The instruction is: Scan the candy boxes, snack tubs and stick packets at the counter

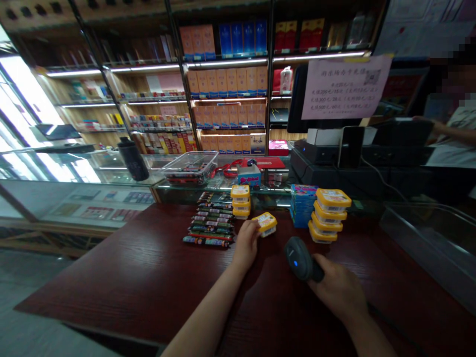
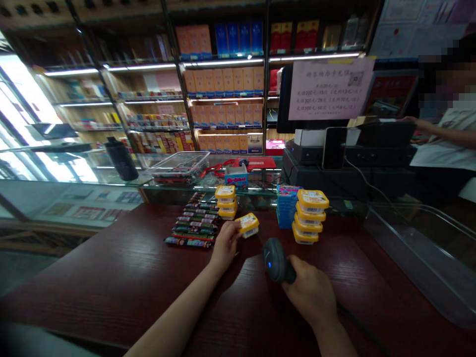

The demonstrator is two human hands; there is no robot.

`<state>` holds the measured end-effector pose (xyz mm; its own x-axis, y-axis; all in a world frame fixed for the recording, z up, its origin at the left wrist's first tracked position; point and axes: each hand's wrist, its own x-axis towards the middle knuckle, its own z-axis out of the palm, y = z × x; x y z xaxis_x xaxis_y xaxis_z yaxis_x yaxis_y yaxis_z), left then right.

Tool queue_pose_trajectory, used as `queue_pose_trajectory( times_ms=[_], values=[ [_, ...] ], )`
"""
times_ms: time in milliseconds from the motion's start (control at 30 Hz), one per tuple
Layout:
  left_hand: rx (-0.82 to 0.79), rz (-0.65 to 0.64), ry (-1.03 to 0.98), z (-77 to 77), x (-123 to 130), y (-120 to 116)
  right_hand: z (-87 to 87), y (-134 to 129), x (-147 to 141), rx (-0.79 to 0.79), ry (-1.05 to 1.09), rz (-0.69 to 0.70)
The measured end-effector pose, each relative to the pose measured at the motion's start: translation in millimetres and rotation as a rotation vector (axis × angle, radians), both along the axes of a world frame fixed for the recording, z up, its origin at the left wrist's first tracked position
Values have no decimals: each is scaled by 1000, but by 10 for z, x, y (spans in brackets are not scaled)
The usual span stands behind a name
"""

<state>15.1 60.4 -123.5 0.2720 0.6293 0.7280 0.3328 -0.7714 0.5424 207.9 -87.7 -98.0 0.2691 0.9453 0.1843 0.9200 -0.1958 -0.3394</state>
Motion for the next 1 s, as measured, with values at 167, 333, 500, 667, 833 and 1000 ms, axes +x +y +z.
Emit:
queue_pose_trajectory(
  times_ms=[167, 333, 500, 667, 833, 1000],
  values=[
    [185, 59, 47, 417, -162, 220, -66, 20, 4, 5, 7, 22],
    [267, 132, 142, 961, -389, 682, -57, 21, -11, -17, 63, 50],
    [220, 150, 193, 1093, -531, 1044, -23, 14, -19, -51, 75, 54],
    [165, 49, 134, 1013, -609, 1217, -18, 3, -29, -27, 42, 85],
    [134, 73, 132, 995, -679, 1263, -28, 15, -45, -41, 27, 43],
    [201, 198, 192, 1001, -659, 1172, -51, 41, -33, -35, 31, 32]
  ],
)
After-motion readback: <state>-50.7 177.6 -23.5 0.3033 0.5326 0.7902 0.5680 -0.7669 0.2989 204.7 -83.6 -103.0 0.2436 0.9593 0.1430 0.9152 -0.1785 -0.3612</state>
